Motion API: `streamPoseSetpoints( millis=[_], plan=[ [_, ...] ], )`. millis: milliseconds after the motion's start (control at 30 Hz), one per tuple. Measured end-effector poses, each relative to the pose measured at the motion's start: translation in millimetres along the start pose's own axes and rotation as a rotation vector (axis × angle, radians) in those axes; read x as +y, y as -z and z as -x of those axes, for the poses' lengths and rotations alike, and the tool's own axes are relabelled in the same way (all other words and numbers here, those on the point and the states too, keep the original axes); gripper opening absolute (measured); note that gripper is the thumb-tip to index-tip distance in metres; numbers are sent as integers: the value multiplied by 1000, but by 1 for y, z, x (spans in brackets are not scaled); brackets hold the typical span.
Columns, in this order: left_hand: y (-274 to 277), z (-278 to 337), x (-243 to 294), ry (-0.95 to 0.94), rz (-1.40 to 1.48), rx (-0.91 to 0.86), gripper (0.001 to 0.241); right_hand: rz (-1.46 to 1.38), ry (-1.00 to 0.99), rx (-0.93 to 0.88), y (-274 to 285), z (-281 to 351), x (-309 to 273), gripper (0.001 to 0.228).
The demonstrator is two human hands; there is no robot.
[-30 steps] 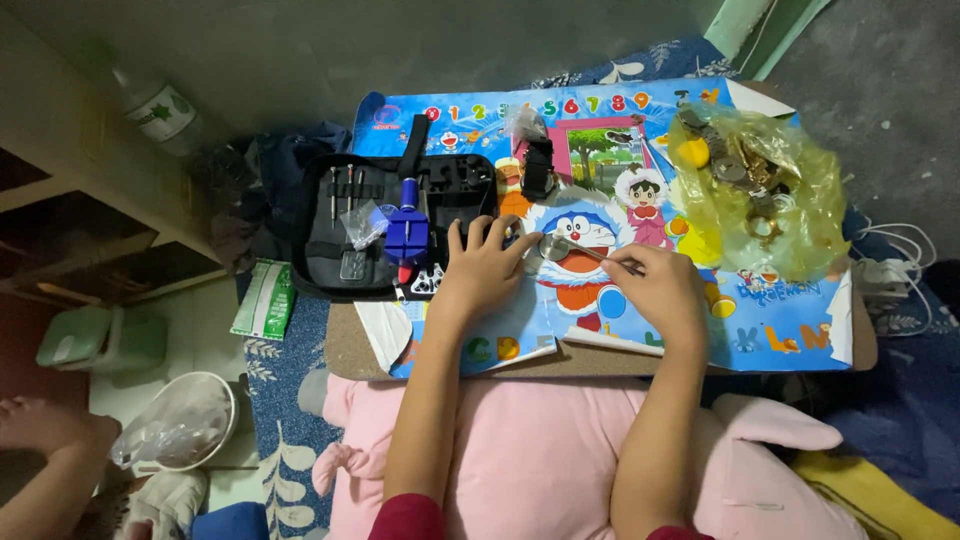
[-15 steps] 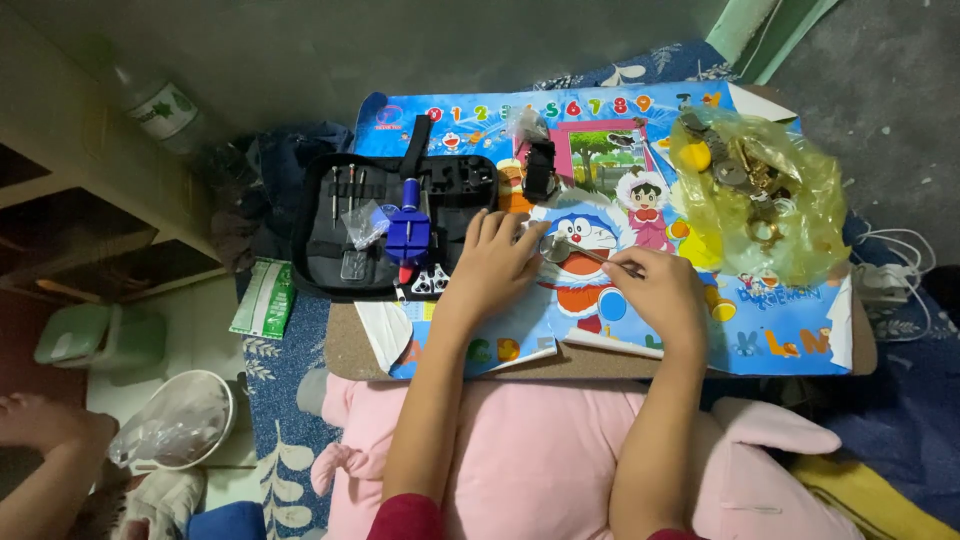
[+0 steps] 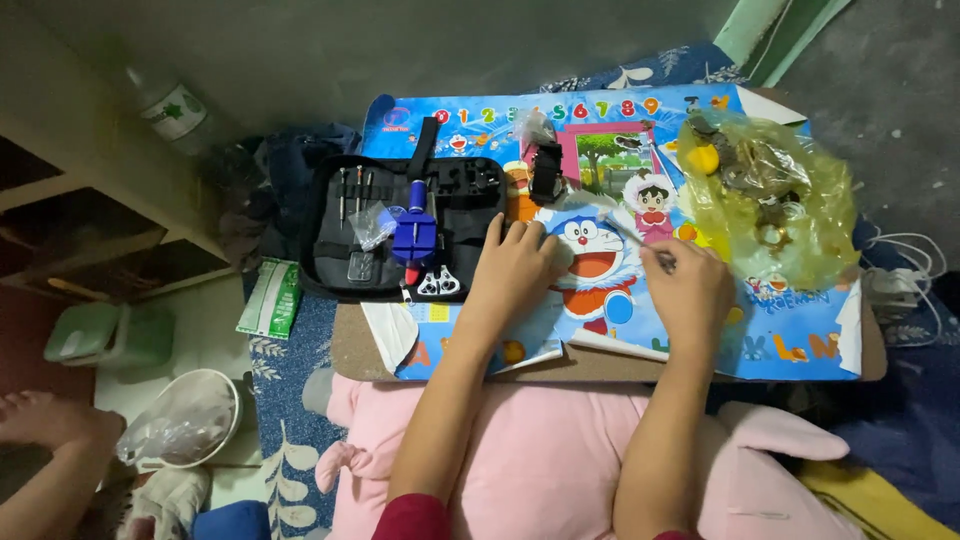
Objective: Removing pins from a metal watch band using a pin pusher tool to adjust the band size.
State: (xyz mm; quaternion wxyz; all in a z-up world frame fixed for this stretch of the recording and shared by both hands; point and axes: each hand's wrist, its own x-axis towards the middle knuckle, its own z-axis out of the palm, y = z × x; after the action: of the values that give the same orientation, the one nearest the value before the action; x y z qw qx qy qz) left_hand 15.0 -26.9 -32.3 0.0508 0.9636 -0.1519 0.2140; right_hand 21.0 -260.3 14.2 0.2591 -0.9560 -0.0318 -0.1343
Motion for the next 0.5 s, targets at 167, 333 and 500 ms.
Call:
streamPoseSetpoints(
  millis=[167,333,500],
  plan=[
    [5,3,-4,-50,-33,-14,40,133,-137,37,-14,-2,19,15],
    [35,3,-9,-16,164,-84,49,273,-121,126,-10,2,14,11],
    [95,13,-34,54,306,126,46,273,-159,79,-16,-3,18,17]
  ],
)
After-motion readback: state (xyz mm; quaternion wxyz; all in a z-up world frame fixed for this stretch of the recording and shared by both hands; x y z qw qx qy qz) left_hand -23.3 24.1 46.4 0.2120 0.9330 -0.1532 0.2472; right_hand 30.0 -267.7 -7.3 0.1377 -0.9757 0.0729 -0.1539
